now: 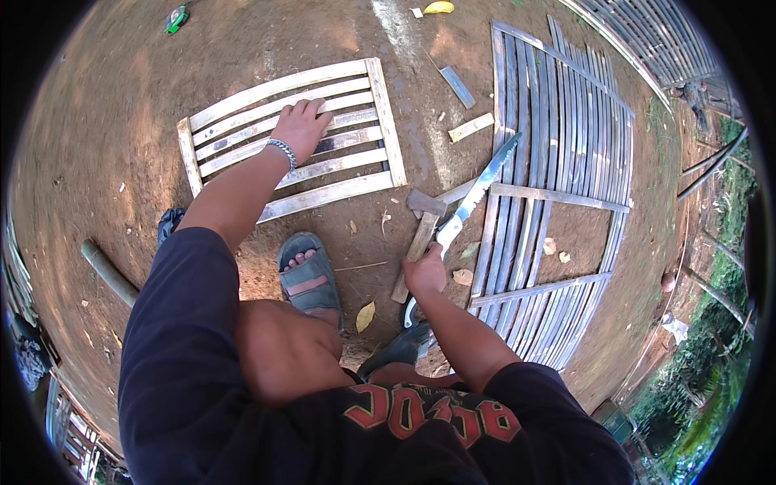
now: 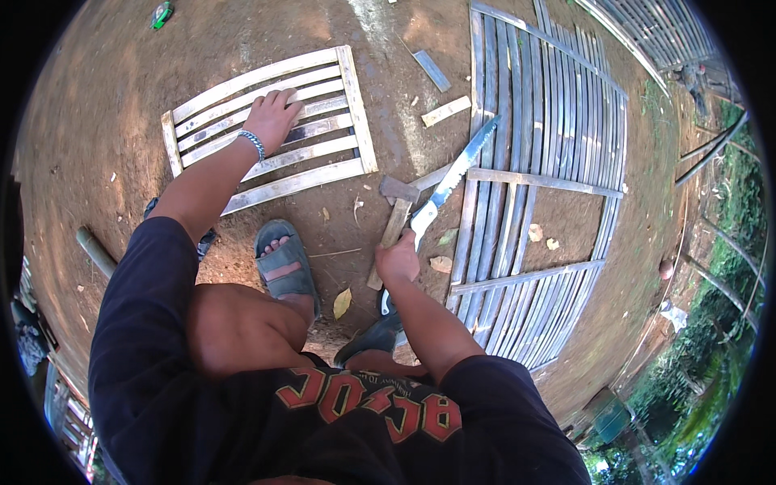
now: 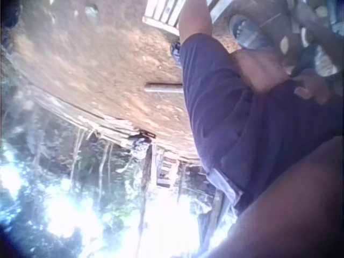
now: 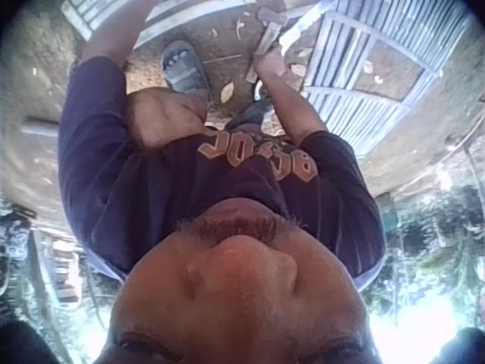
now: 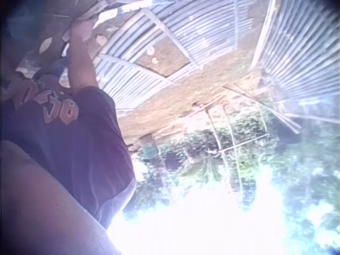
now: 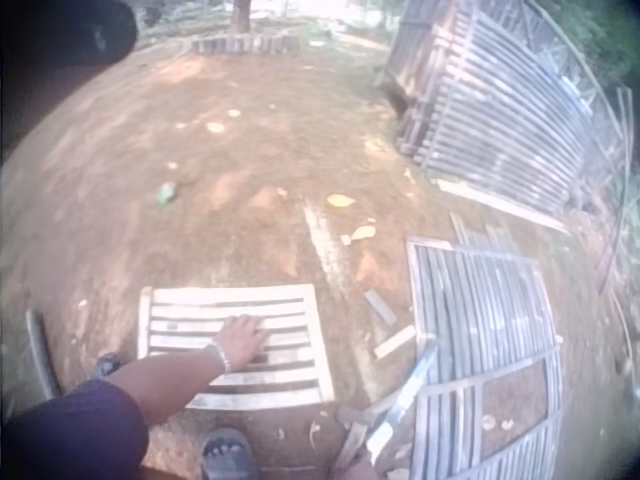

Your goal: The person uses a hammer to drive nails into a wooden slat frame, securing the slats to the side rails. They repeatedly hammer the nails, flip the frame to check alignment, and continue hammering until the frame is assembled. The person then places the finished frame onto a stack of similar frames.

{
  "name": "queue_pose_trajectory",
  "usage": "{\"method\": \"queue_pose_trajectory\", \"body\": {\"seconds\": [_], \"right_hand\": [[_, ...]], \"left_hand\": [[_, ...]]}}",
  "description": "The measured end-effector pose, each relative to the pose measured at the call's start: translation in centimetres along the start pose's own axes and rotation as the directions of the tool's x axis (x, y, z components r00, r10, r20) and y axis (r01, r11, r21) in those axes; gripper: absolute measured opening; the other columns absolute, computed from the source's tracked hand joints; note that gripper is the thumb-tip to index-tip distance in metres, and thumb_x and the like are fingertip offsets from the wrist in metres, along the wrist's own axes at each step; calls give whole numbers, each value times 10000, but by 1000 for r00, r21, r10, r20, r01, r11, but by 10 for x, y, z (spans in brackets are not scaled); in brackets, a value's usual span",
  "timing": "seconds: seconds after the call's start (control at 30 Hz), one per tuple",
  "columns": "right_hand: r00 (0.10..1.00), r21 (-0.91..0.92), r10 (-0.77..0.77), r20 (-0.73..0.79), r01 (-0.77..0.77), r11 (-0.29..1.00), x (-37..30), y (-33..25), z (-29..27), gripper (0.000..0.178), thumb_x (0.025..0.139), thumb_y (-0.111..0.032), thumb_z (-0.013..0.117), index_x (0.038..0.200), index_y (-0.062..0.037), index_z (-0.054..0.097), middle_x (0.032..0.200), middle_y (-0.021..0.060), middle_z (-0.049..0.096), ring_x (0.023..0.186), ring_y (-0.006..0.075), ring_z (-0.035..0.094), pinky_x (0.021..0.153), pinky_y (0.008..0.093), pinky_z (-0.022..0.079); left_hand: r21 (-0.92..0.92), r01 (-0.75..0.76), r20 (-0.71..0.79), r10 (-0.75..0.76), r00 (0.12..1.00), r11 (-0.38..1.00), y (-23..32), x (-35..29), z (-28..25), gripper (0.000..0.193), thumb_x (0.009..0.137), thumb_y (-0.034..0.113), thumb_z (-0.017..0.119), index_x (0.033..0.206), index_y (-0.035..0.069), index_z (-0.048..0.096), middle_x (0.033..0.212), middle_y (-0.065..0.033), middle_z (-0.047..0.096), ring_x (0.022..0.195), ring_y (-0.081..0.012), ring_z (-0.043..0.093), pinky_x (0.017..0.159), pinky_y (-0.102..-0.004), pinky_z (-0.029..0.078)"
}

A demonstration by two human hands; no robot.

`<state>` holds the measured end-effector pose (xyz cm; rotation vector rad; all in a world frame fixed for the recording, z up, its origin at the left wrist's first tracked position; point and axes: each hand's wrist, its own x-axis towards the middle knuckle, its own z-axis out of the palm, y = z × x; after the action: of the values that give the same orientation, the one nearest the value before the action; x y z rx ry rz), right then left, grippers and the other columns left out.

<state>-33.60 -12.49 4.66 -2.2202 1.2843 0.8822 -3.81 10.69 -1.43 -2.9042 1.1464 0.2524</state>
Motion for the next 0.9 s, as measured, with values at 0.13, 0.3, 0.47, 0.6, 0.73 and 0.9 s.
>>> {"method": "queue_pose_trajectory", "body": {"seconds": [0.13, 0.3, 0.47, 0.6, 0.73, 0.9], "right_hand": [[996, 165, -54, -68, 65, 984, 1, 12, 11, 731, 791, -232, 778, 1376, -30, 388, 1300, 256, 579, 1190, 422, 603, 1017, 484, 473], [979, 395, -109, -174, 171, 903, 10, 36, 32, 732, 763, -181, 774, 1364, 0, 396, 1286, 259, 559, 1155, 400, 603, 1016, 448, 460], [986, 354, -136, -95, 162, 921, -11, 23, -8, 638, 778, -155, 737, 1331, 11, 468, 1076, 206, 642, 1046, 360, 648, 953, 435, 494], [953, 628, -295, 74, 186, 756, 9, 43, -9, 500, 881, -141, 646, 1341, -11, 500, 890, 123, 644, 771, 228, 646, 727, 377, 526], [919, 723, -319, 230, 58, 688, -10, 9, -41, 424, 944, -45, 541, 1364, -27, 481, 863, 48, 580, 653, 114, 561, 562, 280, 470], [866, 605, -478, 148, 303, 736, 3, -14, -46, 459, 980, -32, 501, 1429, -33, 410, 887, 27, 568, 647, 97, 537, 539, 248, 455]], "left_hand": [[-25, 17, 30, -16, 999, 1000, -2, -1, -8, 370, 954, 232, 626, 1316, 170, 586, 1475, -114, 487, 1348, -312, 469, 1058, -498, 409], [-114, 23, 4, -23, 1000, 993, -11, -3, -7, 354, 950, 221, 626, 1298, 158, 605, 1476, -111, 487, 1365, -315, 453, 1098, -484, 390], [-143, 53, -20, -57, 998, 988, -8, -3, -2, 352, 939, 210, 632, 1283, 138, 618, 1465, -126, 494, 1364, -319, 451, 1112, -474, 377], [-159, 43, -27, -48, 998, 986, -7, -1, 3, 349, 935, 198, 637, 1277, 133, 621, 1459, -135, 495, 1363, -324, 450, 1119, -475, 369], [-176, 20, -41, -28, 999, 984, -8, -3, -1, 346, 933, 190, 644, 1273, 130, 623, 1460, -136, 495, 1368, -327, 446, 1127, -481, 361], [-205, -10, -52, -1, 999, 979, -5, 2, 1, 361, 930, 191, 652, 1285, 133, 624, 1458, -138, 496, 1372, -318, 443, 1142, -474, 346]]}}
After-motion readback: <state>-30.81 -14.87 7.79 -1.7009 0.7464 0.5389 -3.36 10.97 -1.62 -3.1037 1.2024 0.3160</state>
